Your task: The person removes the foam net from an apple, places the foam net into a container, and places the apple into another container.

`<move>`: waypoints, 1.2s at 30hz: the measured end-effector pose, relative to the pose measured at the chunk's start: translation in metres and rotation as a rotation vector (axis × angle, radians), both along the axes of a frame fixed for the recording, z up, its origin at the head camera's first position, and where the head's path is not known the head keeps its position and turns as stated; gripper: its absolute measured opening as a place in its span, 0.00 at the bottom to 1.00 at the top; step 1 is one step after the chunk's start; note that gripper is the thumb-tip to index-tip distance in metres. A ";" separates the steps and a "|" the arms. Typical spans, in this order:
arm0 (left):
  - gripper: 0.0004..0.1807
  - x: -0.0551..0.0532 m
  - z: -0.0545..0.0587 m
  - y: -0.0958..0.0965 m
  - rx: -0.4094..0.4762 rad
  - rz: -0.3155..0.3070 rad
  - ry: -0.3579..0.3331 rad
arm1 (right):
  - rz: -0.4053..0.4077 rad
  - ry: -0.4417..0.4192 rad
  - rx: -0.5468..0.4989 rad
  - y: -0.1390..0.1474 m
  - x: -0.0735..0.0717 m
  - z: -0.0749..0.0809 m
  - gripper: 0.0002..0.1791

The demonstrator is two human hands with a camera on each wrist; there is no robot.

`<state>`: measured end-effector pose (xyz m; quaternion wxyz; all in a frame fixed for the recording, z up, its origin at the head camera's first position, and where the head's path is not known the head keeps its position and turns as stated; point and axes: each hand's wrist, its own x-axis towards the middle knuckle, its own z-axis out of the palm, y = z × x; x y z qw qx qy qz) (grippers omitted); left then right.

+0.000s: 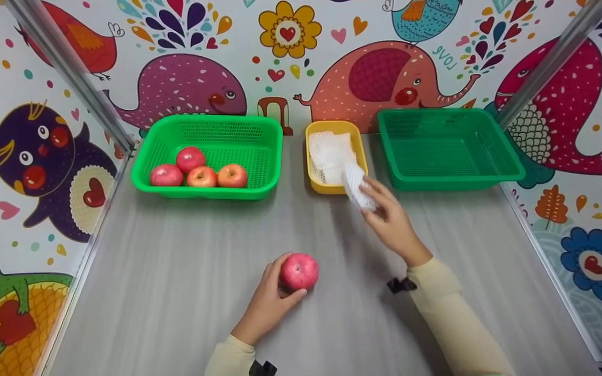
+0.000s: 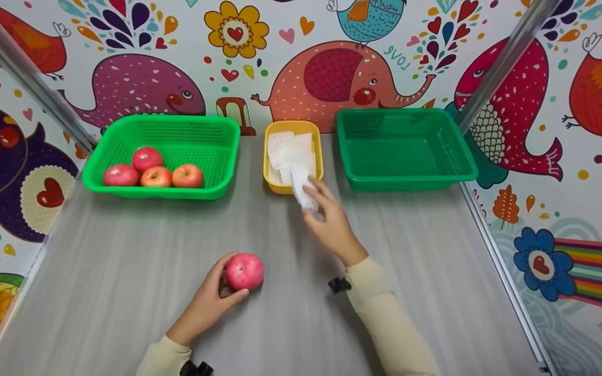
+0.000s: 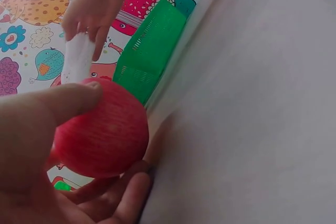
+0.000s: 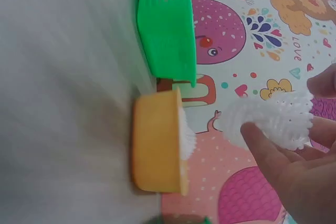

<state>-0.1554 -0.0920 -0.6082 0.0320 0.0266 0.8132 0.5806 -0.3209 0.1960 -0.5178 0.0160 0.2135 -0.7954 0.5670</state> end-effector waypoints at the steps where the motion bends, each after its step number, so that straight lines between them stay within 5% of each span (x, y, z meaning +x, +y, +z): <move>1: 0.45 0.000 0.000 0.000 -0.006 -0.004 -0.001 | 0.004 0.022 0.031 -0.001 -0.010 0.004 0.29; 7: 0.46 0.000 -0.003 0.003 -0.066 -0.016 0.000 | 0.001 0.086 0.311 -0.013 -0.071 0.016 0.34; 13: 0.46 -0.001 -0.005 0.004 -0.080 -0.016 -0.003 | 0.067 -0.063 0.658 -0.036 -0.125 0.020 0.43; 18: 0.46 -0.001 -0.003 0.004 -0.086 -0.020 -0.008 | 0.112 -0.148 0.796 -0.053 -0.157 0.017 0.46; 24: 0.46 -0.001 -0.003 0.007 -0.099 -0.034 -0.010 | 0.153 -0.211 0.906 -0.059 -0.175 0.003 0.48; 31: 0.46 -0.002 -0.002 0.007 -0.106 -0.034 -0.003 | 0.150 -0.346 0.996 -0.065 -0.182 -0.006 0.52; 36: 0.46 -0.001 0.000 0.005 -0.105 -0.030 -0.010 | 0.143 -0.352 1.048 -0.075 -0.187 -0.010 0.53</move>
